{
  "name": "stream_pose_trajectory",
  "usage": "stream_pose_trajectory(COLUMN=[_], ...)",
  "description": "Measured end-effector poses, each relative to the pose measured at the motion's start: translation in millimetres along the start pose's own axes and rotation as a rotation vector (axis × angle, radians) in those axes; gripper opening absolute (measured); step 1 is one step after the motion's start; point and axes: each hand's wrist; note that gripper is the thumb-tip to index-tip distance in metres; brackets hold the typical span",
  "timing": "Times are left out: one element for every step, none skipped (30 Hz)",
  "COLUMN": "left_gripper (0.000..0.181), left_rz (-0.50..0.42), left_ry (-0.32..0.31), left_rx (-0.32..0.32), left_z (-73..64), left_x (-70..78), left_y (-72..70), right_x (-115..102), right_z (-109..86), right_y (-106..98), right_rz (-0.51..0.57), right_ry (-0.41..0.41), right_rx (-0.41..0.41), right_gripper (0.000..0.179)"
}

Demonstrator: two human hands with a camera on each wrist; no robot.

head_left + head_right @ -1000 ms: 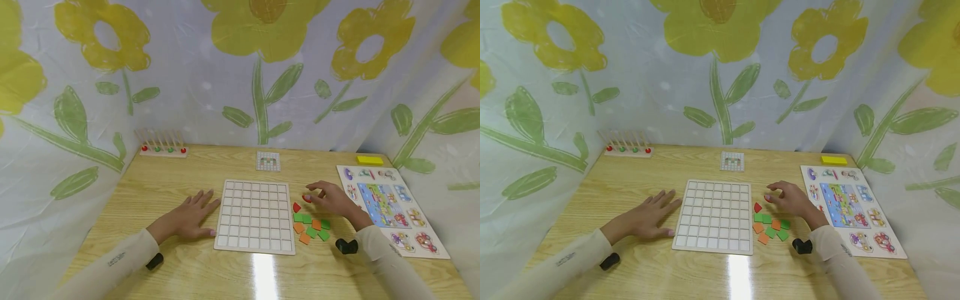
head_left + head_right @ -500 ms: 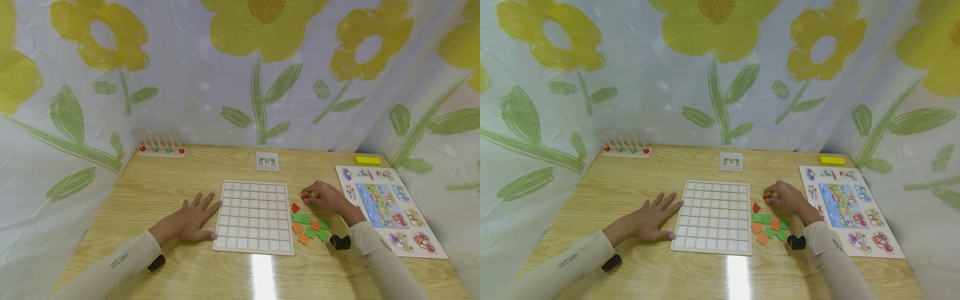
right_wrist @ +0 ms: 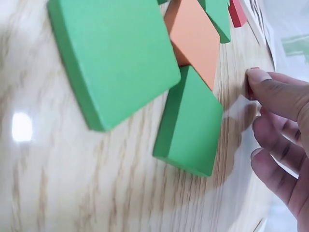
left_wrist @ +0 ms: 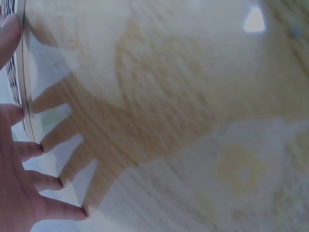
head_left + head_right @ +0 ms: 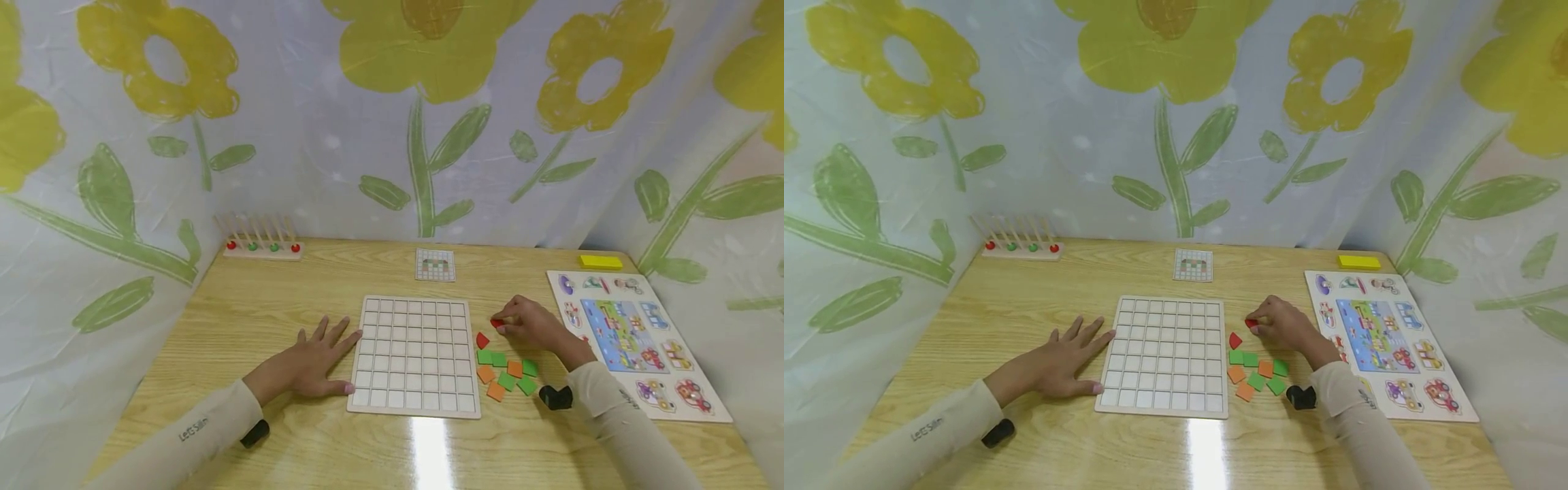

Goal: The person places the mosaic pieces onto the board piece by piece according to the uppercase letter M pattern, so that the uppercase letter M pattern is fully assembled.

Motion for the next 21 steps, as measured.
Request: stream_pose_trajectory(left_gripper=[0.097,0.097,0.097,0.098,0.098,0.098,0.098,0.098,0.098,0.098,0.098,0.098,0.098,0.098,0.098,0.098,0.098,0.098,0.099,0.099,0.098], left_rz=[0.001,0.003,0.006,0.008,0.008,0.009,0.01,0.011,0.009,0.006,0.005,0.005,0.004,0.004,0.003,0.003,0.006,0.007,0.009,0.011,0.013], left_ry=[0.0,-0.001,-0.002,-0.004,-0.004,-0.006,-0.007,-0.009,-0.01,-0.011,-0.012,-0.014,-0.015,-0.016,-0.017,-0.017,-0.018,-0.018,-0.017,-0.017,-0.017], left_rx=[0.001,0.002,0.001,0.0,0.0,-0.001,-0.002,-0.004,-0.005,-0.006,-0.007,-0.008,-0.008,-0.008,-0.009,-0.009,-0.008,-0.007,-0.007,-0.007,-0.008], left_z=[0.1,0.1,0.3,0.4,0.6,0.8,1.0,1.3,1.4,1.5,1.6,1.6,1.7,1.7,1.6,1.7,1.8,1.8,1.9,2.0,2.0], left_x=[0.1,0.1,0.1,0.1,0.0,-0.1,-0.1,-0.3,-0.3,-0.2,0.0,0.1,0.2,0.3,0.5,0.5,0.5,0.5,0.5,0.4,0.4], left_y=[-0.2,-0.3,-0.3,-0.4,-0.2,0.0,0.2,0.5,0.7,0.7,0.7,0.6,0.5,0.4,0.3,0.2,0.2,0.2,0.3,0.3,0.4], right_x=[0,-1,-1,-2,-2,-3,-3,-4,-4,-4,-5,-5,-5,-6,-6,-6,-5,-4,-3,-2,-2], right_z=[0.3,0.7,1.1,1.4,2.0,2.5,3.0,3.5,4.1,4.8,5.6,6.2,6.9,7.6,8.2,8.7,9.1,9.5,9.9,10.3,10.7], right_y=[1,1,1,1,2,2,2,2,2,2,2,2,1,1,0,0,0,0,1,1,2], right_rz=[0.005,0.014,0.024,0.03,0.037,0.041,0.047,0.051,0.052,0.052,0.055,0.057,0.061,0.063,0.066,0.071,0.075,0.079,0.081,0.082,0.082], right_ry=[0.009,0.028,0.044,0.058,0.076,0.084,0.101,0.112,0.119,0.125,0.13,0.134,0.141,0.141,0.142,0.145,0.144,0.144,0.145,0.142,0.143], right_rx=[0.001,0.002,0.0,-0.003,-0.006,-0.012,-0.017,-0.022,-0.028,-0.035,-0.042,-0.05,-0.057,-0.064,-0.072,-0.077,-0.081,-0.084,-0.084,-0.081,-0.079], right_gripper=[0.021,0.02,0.019,0.018,0.016,0.016,0.015,0.014,0.013,0.013,0.012,0.013,0.013,0.013,0.014,0.015,0.016,0.016,0.016,0.015,0.014])
Point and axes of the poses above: each hand's wrist, its own z-axis towards the middle knuckle, its own y-axis out of the palm, x = y × z, and after that the axes turned 11 degrees about -y, right-handed
